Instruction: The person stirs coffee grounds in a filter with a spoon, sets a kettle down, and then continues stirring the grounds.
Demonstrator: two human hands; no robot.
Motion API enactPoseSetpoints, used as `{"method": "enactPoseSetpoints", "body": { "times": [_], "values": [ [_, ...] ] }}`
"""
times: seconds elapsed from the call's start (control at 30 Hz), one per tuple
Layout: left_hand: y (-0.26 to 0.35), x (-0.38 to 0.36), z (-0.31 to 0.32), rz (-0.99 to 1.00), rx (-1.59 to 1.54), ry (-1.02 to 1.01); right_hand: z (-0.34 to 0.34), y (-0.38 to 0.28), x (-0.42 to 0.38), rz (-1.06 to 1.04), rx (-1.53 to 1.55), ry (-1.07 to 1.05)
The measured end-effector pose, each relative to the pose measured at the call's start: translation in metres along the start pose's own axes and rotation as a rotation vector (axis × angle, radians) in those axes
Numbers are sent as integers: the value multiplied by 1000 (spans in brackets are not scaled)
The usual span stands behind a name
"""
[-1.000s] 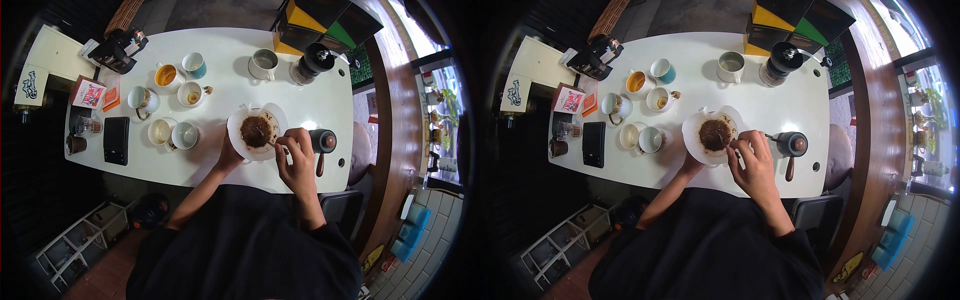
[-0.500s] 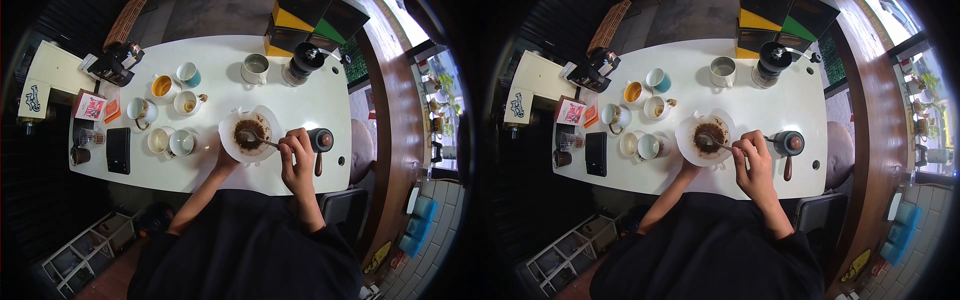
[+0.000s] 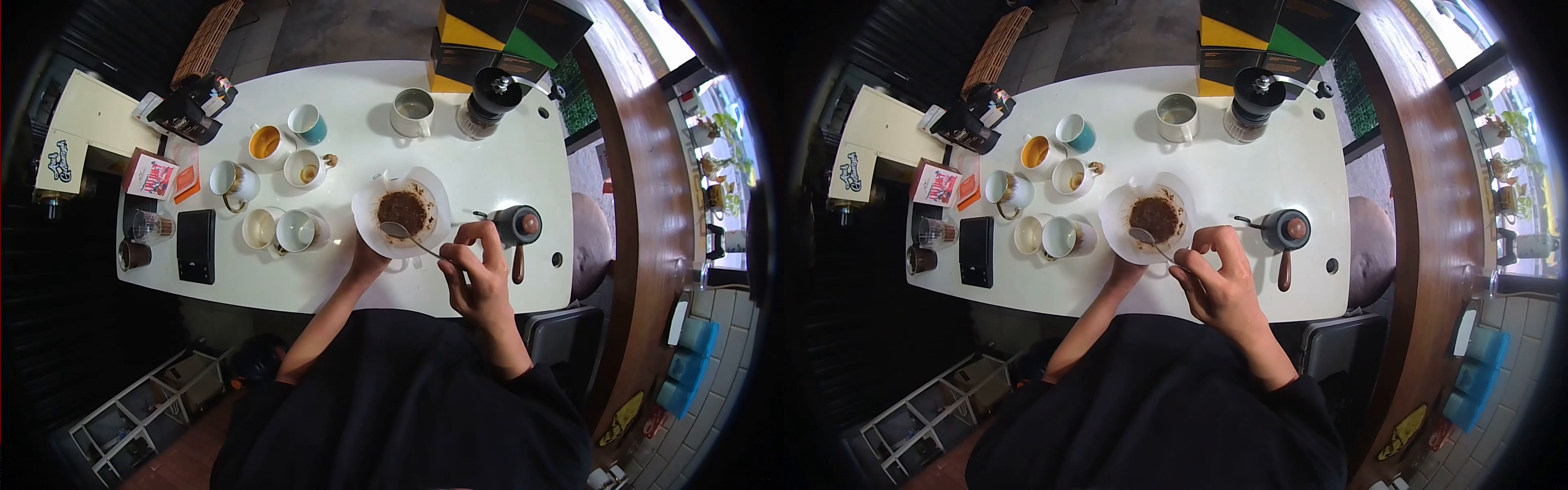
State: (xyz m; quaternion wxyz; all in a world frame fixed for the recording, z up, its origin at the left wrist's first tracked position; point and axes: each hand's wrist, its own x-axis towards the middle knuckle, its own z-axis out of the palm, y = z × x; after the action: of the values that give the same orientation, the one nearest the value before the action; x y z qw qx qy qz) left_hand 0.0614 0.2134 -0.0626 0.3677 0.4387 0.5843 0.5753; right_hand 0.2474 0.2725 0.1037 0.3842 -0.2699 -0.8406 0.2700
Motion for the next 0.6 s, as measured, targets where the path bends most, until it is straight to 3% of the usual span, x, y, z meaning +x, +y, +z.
{"method": "enactPoseSetpoints", "body": {
  "times": [0.23, 0.4, 0.6],
  "values": [
    [0, -1, 2, 2, 5, -2, -7, 6, 1, -71, -64, -14],
    [-22, -6, -1, 26, -13, 6, -20, 7, 15, -204, -274, 21],
    [-4, -2, 0, 30, -27, -30, -24, 14, 24, -221, -357, 11]
  ]
}}
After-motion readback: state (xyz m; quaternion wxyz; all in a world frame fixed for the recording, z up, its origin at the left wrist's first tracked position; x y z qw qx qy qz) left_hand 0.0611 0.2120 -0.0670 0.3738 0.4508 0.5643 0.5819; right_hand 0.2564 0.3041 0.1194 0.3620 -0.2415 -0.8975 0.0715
